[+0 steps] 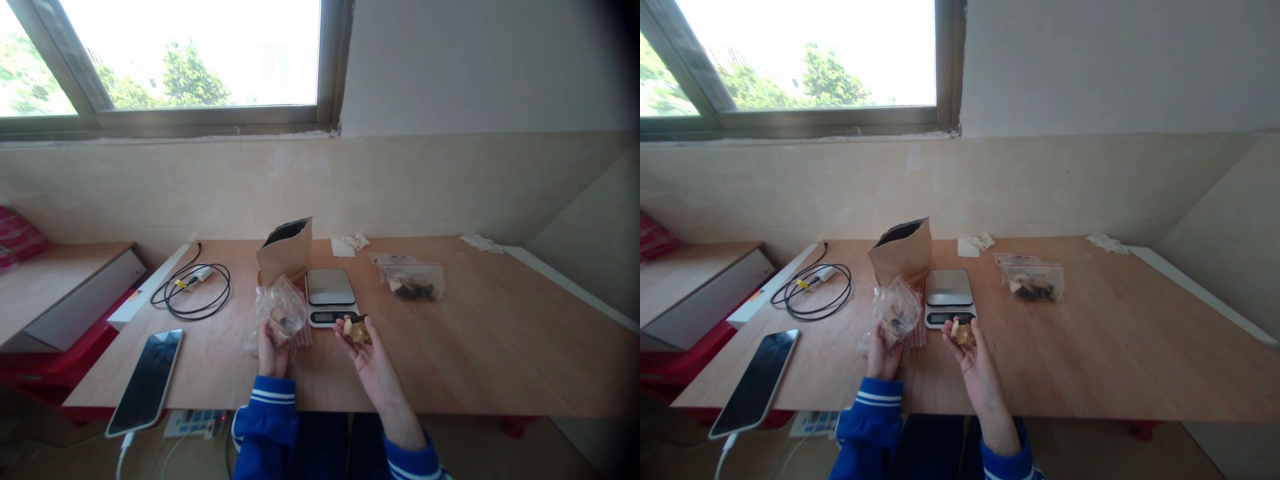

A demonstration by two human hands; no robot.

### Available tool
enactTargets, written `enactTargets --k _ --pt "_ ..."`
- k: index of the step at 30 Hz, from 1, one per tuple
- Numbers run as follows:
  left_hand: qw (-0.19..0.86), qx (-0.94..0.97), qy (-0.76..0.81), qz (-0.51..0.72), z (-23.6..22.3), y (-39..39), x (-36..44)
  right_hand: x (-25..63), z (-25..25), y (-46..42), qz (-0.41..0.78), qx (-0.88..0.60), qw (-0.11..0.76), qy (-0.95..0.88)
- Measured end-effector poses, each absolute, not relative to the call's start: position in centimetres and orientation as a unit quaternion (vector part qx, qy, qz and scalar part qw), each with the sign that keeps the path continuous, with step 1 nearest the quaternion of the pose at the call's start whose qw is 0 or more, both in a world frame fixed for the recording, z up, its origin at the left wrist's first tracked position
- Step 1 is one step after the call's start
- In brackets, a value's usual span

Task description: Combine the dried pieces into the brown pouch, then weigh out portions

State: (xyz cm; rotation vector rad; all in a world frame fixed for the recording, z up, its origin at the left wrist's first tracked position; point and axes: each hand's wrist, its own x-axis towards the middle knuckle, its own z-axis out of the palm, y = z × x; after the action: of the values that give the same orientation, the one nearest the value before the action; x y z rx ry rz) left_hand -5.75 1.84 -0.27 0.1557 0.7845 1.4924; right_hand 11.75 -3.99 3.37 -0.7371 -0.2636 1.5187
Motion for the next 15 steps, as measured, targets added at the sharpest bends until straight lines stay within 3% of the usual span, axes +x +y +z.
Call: enactTargets --k 6,11,15 --pt "0.657 0.065 0.358 0.660 -0.4 1.8 -5.6 10.7 4.3 -2.4 0.670 -0.317 0.651 -0.162" --pt "0.656 0.067 0.356 0.662 -0.7 1.7 -5.6 9.2 10.8 2.3 0.609 -0.269 0.682 -0.303" --pt "0.663 0.065 0.347 0.660 -0.7 1.8 -5.7 7.4 16.5 8.3 0.465 -0.233 0.710 -0.475"
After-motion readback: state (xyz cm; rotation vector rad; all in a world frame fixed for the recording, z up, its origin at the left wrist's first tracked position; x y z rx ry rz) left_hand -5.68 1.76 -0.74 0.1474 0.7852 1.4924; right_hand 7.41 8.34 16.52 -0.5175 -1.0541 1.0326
